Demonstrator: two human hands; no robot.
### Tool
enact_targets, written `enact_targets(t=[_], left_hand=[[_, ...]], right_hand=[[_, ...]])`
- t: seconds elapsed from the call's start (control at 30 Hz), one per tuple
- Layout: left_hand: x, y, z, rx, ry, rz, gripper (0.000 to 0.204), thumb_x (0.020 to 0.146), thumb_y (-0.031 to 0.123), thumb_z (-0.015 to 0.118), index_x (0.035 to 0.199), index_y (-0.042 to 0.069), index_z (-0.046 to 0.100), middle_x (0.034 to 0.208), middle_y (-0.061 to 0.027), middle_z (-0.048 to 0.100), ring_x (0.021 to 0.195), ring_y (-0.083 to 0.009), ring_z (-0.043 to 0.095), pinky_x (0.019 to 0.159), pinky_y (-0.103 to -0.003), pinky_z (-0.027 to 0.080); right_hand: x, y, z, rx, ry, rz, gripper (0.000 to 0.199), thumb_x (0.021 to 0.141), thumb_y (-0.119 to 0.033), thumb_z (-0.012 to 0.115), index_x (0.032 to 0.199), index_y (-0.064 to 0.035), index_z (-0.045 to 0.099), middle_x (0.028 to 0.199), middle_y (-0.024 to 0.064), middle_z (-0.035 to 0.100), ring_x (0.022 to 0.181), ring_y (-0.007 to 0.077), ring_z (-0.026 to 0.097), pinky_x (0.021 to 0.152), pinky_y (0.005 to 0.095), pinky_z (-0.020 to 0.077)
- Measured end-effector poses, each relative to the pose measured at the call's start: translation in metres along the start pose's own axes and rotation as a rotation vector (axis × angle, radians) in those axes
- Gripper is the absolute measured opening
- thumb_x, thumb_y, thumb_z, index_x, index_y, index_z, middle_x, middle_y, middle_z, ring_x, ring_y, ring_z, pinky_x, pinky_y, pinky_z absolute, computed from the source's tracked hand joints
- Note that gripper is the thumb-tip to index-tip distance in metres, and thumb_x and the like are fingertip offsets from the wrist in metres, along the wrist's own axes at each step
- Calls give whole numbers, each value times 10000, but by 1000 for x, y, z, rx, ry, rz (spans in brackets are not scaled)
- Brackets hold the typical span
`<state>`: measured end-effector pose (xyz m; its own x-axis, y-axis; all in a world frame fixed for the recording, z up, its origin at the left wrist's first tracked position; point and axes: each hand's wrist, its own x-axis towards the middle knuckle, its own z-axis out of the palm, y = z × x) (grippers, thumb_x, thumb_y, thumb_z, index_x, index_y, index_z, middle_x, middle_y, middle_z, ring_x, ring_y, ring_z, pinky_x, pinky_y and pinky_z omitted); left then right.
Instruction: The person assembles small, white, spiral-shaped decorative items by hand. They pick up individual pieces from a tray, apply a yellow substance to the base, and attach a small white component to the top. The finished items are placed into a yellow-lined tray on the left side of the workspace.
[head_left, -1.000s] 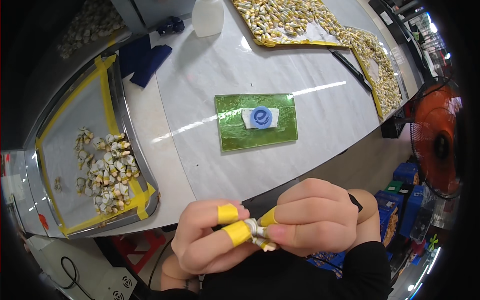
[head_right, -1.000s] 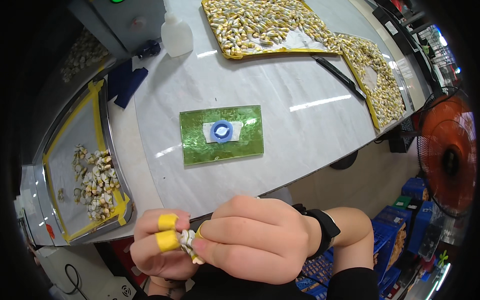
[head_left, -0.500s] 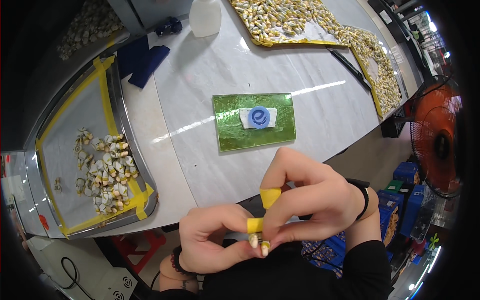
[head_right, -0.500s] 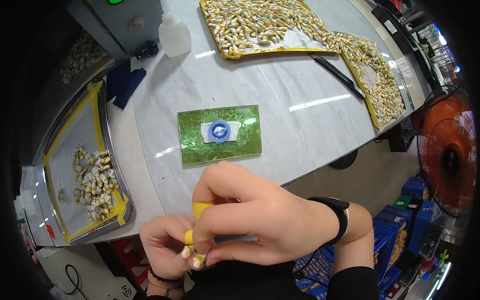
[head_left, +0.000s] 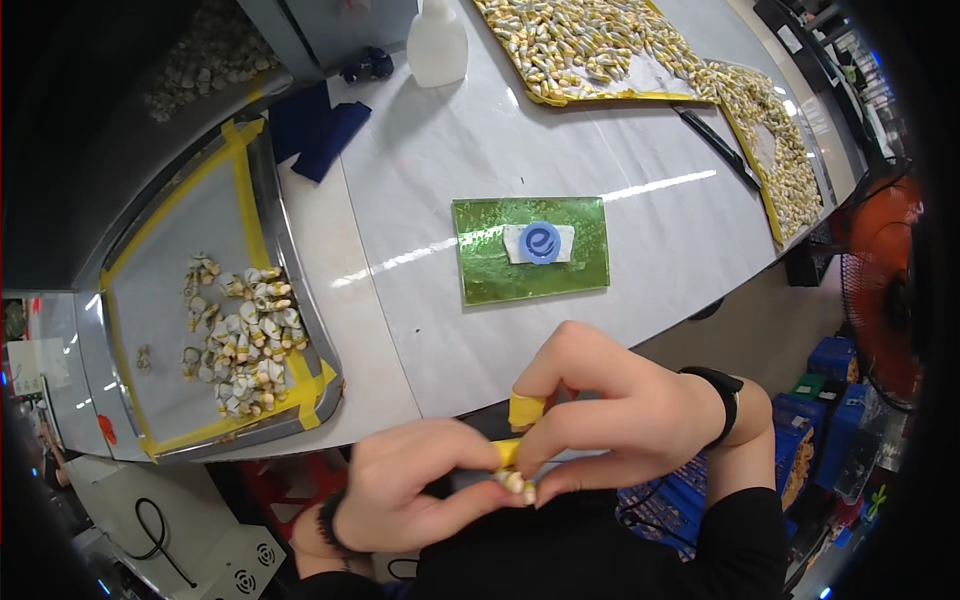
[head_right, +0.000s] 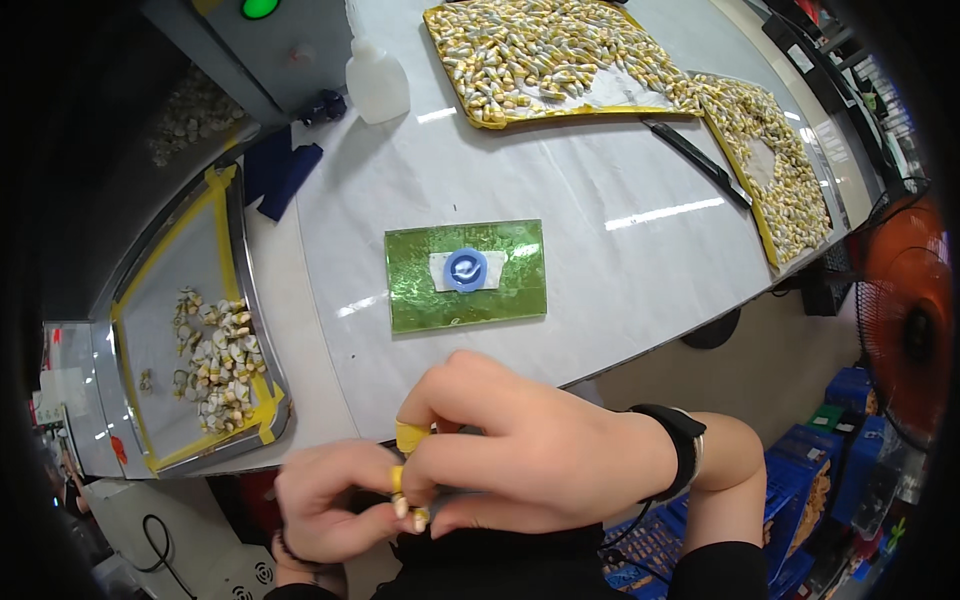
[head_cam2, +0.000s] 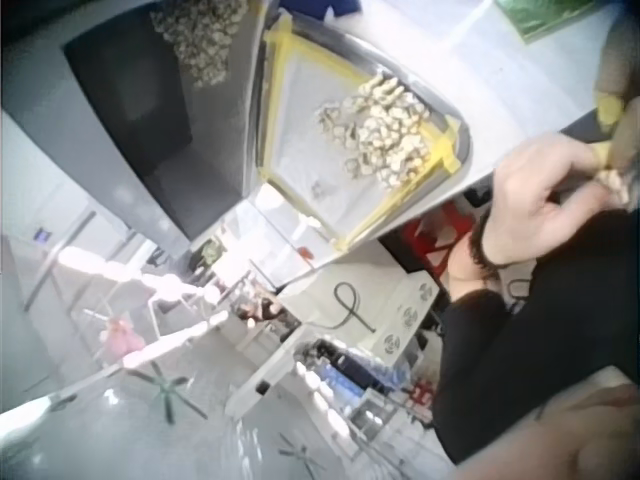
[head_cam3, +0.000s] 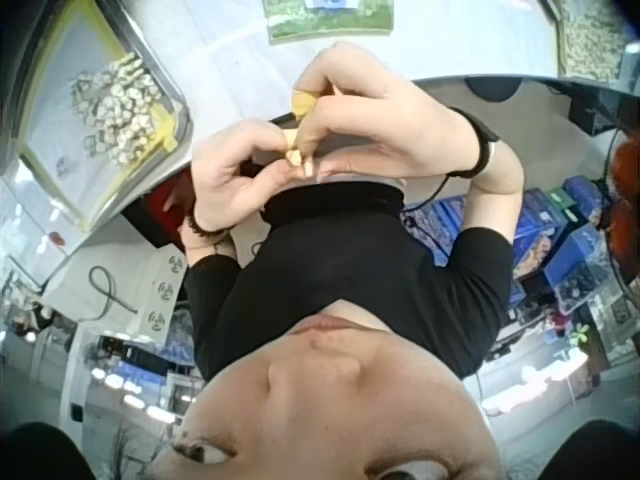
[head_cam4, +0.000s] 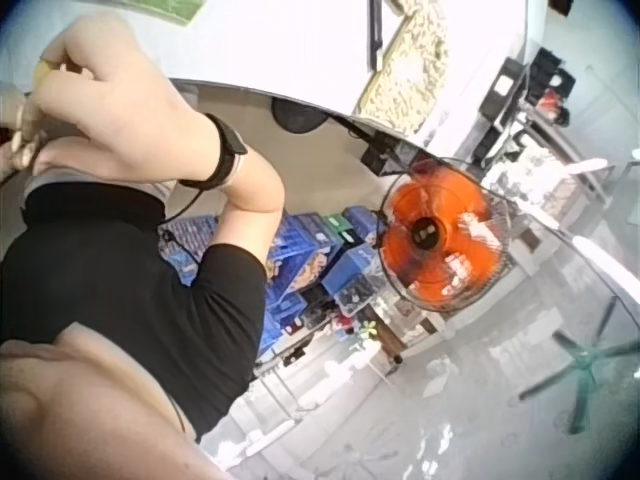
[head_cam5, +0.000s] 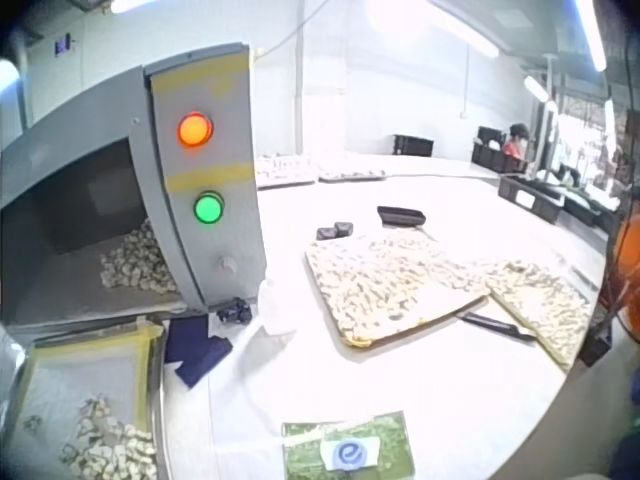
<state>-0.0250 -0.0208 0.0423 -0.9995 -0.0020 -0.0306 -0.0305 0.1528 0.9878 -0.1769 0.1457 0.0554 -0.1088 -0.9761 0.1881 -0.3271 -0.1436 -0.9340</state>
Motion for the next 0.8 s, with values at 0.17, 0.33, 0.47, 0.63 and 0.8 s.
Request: enact_targets(t=[0.17,0.33,0.47,0.63,0.8], left_hand=[[-35,32,-50,756,795,145,100,736,21,664,822,-20,631,741,-122,642,665,-218,626,622,-303,480],[-1,41,-108,1269,258,-12,195,698,65,698,860,-13,622,791,-129,631,731,-235,586,670,-336,438],[46,50,-163,1110,432,-78,232,768,128,660,946,-20,642,740,-91,635,637,-153,561,602,-286,431],[101,0,-308,1576,490,-185,331,736,212,680,1022,49,642,899,-169,652,858,-334,631,772,-386,492],[127,-45,-347,1563,578,-253,408,739,252,681,1087,47,625,1096,-182,615,1015,-339,587,866,-383,457]], right_hand=[[-16,-11,-17,-233,119,-60,304,729,-175,751,985,-55,640,946,98,508,820,233,509,692,317,428],[-48,-8,-26,-256,290,30,285,736,-169,758,977,-50,665,945,89,504,788,187,511,661,266,433],[-60,-7,-25,-275,355,36,272,715,-150,767,947,-48,669,927,91,510,763,181,525,646,265,435],[-65,-17,-25,-334,425,53,268,687,-124,774,919,-43,668,892,91,522,763,181,537,653,267,442],[-83,-19,-34,-441,515,154,273,652,-91,769,900,-43,664,880,94,530,751,182,546,667,266,448]])
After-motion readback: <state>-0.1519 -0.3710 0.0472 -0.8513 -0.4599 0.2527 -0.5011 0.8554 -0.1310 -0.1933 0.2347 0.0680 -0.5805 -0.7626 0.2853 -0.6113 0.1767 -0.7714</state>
